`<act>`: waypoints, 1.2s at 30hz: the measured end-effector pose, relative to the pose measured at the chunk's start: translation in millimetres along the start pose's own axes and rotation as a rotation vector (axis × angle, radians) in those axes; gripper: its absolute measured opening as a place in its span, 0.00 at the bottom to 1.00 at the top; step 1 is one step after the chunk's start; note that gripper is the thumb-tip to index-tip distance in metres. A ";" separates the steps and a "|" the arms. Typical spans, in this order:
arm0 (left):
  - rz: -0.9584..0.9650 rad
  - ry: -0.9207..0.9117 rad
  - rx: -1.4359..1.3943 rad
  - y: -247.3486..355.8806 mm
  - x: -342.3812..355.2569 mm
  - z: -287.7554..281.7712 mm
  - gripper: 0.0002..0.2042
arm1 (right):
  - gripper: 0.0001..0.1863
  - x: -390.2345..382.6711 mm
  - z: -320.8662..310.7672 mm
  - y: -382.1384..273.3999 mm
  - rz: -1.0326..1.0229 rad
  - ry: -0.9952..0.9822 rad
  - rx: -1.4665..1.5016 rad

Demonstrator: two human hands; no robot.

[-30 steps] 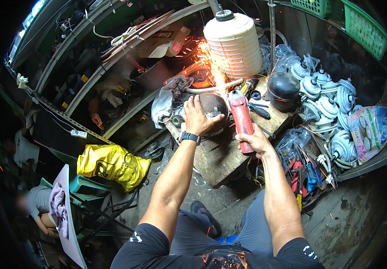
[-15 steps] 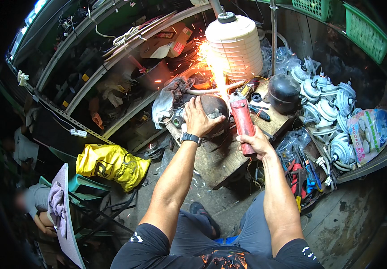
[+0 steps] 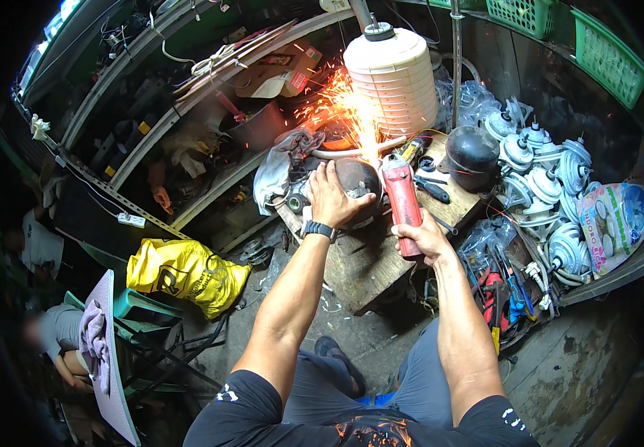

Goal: The person uses a red power grinder to grind the surface of a black compressor housing while holding it by hand on a wooden work surface.

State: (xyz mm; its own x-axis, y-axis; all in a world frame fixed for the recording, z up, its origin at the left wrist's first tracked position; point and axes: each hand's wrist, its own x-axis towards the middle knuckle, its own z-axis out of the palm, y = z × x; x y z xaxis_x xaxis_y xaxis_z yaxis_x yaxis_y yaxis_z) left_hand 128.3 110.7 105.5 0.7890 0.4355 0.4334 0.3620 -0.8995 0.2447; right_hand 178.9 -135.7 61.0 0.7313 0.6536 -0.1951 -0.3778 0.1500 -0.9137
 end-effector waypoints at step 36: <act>-0.029 -0.038 0.046 11.5 7.7 -7.9 0.62 | 0.34 -17.1 -2.6 -14.4 -0.038 0.020 0.074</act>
State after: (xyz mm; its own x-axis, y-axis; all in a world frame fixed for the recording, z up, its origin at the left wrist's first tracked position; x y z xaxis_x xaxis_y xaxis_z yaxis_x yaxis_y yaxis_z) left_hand 134.7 104.0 118.4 0.7958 0.4605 0.3932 0.4069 -0.8876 0.2160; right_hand 173.3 -151.0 76.6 0.7567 0.6316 -0.1688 -0.3902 0.2291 -0.8918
